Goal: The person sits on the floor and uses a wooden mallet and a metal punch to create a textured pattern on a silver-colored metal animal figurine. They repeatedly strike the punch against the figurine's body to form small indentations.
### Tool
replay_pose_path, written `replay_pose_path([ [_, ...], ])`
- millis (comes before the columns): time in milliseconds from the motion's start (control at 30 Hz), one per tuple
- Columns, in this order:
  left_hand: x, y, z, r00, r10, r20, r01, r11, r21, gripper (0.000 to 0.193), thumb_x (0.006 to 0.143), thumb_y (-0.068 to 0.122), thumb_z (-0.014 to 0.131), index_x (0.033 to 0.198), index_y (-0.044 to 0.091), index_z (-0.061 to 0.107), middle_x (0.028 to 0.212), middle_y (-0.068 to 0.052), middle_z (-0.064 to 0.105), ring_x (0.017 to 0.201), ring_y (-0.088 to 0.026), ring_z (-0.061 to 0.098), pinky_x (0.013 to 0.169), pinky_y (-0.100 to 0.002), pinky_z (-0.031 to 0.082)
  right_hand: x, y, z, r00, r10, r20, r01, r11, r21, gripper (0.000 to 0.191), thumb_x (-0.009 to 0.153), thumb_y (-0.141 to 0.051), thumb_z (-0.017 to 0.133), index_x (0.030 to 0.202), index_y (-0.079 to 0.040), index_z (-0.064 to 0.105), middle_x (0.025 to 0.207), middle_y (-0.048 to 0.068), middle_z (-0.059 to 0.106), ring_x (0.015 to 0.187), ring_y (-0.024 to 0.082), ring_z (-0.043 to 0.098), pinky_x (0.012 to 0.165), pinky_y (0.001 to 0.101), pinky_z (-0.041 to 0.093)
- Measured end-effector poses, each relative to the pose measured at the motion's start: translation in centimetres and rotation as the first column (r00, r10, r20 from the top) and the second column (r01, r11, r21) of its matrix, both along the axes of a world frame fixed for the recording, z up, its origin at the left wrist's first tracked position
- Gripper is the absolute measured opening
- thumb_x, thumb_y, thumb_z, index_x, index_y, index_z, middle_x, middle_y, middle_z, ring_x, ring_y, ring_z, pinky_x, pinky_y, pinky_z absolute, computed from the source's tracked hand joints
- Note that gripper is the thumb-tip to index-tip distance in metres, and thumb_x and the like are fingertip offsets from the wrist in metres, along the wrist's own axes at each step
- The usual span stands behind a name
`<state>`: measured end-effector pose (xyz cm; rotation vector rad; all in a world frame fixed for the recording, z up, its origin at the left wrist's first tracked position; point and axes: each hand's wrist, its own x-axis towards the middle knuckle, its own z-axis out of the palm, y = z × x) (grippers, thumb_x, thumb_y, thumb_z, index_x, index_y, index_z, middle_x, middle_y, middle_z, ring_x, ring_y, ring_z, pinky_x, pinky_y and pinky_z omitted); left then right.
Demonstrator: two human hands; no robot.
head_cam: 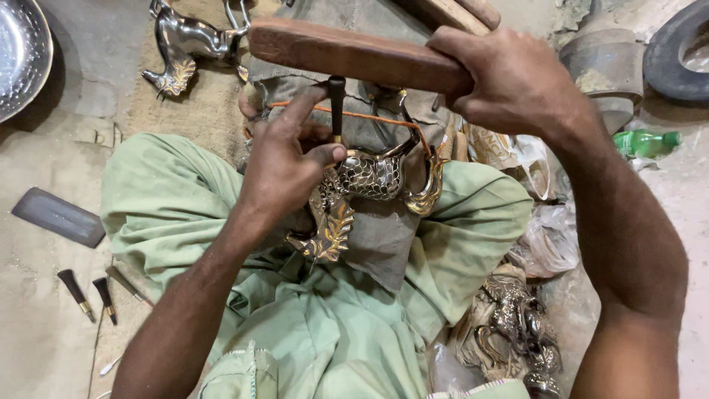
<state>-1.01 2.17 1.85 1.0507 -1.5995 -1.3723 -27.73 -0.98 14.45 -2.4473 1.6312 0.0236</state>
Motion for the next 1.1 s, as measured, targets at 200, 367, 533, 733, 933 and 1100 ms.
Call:
replay_pose_path([
  [200, -0.2, 0.1, -0.2, 0.997, 0.027, 0.076, -0.026, 1.0, -0.008, 0.066, 0.084, 0.009, 0.084, 0.143, 0.011, 0.055, 0.103, -0.017, 0.079, 0.098, -0.022, 0.079, 0.085, -0.036, 0.063, 1.0, -0.1, 0.6, 0.999, -0.029, -0.045, 0.032, 0.997, 0.072, 0.056, 0.081, -0.012, 0.08, 0.133, -0.01, 0.058, 0.106, 0.02, 0.071, 0.093, 0.035, 0.072, 0.084, 0.0508, 0.056],
  [367, -0.2, 0.1, -0.4, 0.998, 0.044, 0.04, -0.042, 0.998, -0.056, 0.069, 0.082, 0.009, 0.085, 0.144, 0.01, 0.055, 0.101, -0.016, 0.079, 0.093, -0.022, 0.079, 0.081, -0.034, 0.066, 1.5, 0.5, 0.8, 0.988, -0.112, 0.108, 0.102, 0.99, 0.099, 0.051, 0.08, -0.011, 0.077, 0.127, -0.009, 0.055, 0.106, 0.019, 0.067, 0.094, 0.035, 0.071, 0.08, 0.0497, 0.057],
  [533, -0.2, 0.4, -0.2, 0.993, 0.115, -0.017, -0.115, 0.992, -0.046, 0.068, 0.085, 0.005, 0.083, 0.145, 0.011, 0.053, 0.097, -0.015, 0.079, 0.091, -0.019, 0.08, 0.078, -0.033, 0.065, 1.0, 0.1, 0.9, 0.981, -0.168, -0.099, 0.169, 0.986, 0.01, 0.05, 0.082, -0.009, 0.083, 0.128, -0.007, 0.063, 0.1, 0.02, 0.073, 0.09, 0.035, 0.072, 0.085, 0.0485, 0.056],
  [733, -0.3, 0.6, -0.2, 0.992, 0.127, -0.017, -0.129, 0.983, -0.135, 0.07, 0.086, 0.005, 0.082, 0.148, 0.012, 0.052, 0.096, -0.016, 0.079, 0.089, -0.017, 0.078, 0.077, -0.033, 0.062, 1.3, -0.6, 0.8, 0.873, -0.224, 0.433, 0.112, 0.957, 0.267, 0.074, 0.077, -0.006, 0.076, 0.146, -0.01, 0.048, 0.127, 0.015, 0.062, 0.099, 0.023, 0.068, 0.082, 0.0384, 0.062],
  [933, -0.2, 0.7, -0.3, 0.992, 0.117, -0.047, -0.119, 0.992, -0.041, 0.07, 0.085, 0.003, 0.078, 0.15, 0.013, 0.052, 0.091, -0.013, 0.08, 0.083, -0.017, 0.08, 0.071, -0.033, 0.061, 2.0, -0.6, 1.1, 0.864, -0.17, 0.474, 0.069, 0.973, 0.222, 0.072, 0.079, -0.004, 0.072, 0.146, -0.008, 0.046, 0.124, 0.015, 0.062, 0.098, 0.026, 0.072, 0.082, 0.04, 0.063],
  [1100, -0.3, 0.5, -0.1, 0.995, 0.103, 0.003, -0.103, 0.994, -0.026, 0.068, 0.088, 0.005, 0.079, 0.149, 0.013, 0.051, 0.091, -0.012, 0.078, 0.08, -0.017, 0.078, 0.069, -0.033, 0.064, 1.1, -0.3, 0.7, 0.988, -0.021, 0.153, 0.017, 1.0, 0.024, 0.069, 0.086, -0.012, 0.077, 0.149, -0.015, 0.05, 0.117, 0.017, 0.07, 0.099, 0.03, 0.072, 0.086, 0.0449, 0.059],
])
